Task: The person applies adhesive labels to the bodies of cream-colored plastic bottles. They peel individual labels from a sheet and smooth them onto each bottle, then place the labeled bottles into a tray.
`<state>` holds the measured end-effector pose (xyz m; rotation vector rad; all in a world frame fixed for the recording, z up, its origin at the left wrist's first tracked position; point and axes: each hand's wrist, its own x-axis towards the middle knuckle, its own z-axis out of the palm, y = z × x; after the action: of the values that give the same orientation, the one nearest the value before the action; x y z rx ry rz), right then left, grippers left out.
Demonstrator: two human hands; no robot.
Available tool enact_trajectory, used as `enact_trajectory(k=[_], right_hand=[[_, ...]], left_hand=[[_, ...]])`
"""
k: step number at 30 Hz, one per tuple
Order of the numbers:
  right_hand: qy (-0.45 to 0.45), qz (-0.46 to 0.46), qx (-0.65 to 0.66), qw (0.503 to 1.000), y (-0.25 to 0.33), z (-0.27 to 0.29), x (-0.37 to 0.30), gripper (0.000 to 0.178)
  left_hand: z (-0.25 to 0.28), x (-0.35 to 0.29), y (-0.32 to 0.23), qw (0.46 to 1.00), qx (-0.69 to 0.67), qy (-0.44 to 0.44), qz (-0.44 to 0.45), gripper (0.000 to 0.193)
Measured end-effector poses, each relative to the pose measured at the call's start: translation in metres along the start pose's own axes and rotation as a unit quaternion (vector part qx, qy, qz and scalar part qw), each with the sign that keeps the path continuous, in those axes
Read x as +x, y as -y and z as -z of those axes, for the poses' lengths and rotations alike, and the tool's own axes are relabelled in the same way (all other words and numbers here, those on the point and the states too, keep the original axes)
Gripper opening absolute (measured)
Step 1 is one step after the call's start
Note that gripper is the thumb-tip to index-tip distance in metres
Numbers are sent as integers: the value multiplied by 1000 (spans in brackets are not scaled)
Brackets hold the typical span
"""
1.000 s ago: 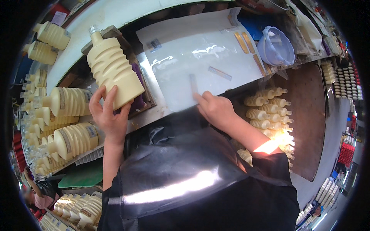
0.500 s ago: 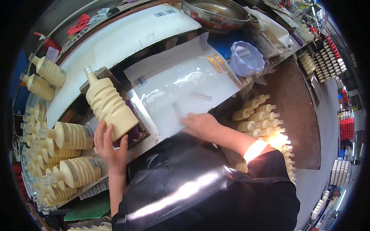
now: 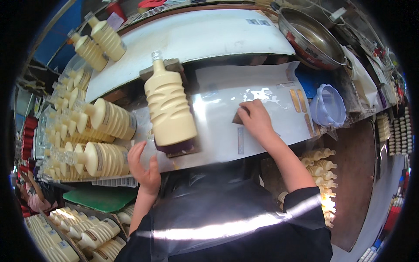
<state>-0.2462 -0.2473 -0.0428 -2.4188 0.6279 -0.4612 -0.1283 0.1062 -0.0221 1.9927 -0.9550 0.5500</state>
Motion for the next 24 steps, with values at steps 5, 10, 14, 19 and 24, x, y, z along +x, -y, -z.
enact_trajectory(k=[5, 10, 14, 19, 24], right_hand=[[45, 7, 48, 998, -12, -4, 17, 25], [59, 55, 30, 996, -10, -4, 37, 26], [41, 161, -82, 983, -4, -5, 52, 25], [4, 173, -89, 981, 5, 9, 61, 35], [-60, 261, -62, 961, 45, 12, 29, 38]], left_hand=[[4, -20, 1, 997, -16, -9, 69, 31], [3, -24, -4, 995, -13, -20, 100, 26], [13, -37, -10, 991, 24, -56, 122, 23], [30, -67, -18, 982, 70, -87, 150, 23], [38, -111, -18, 958, 47, -140, 245, 25]])
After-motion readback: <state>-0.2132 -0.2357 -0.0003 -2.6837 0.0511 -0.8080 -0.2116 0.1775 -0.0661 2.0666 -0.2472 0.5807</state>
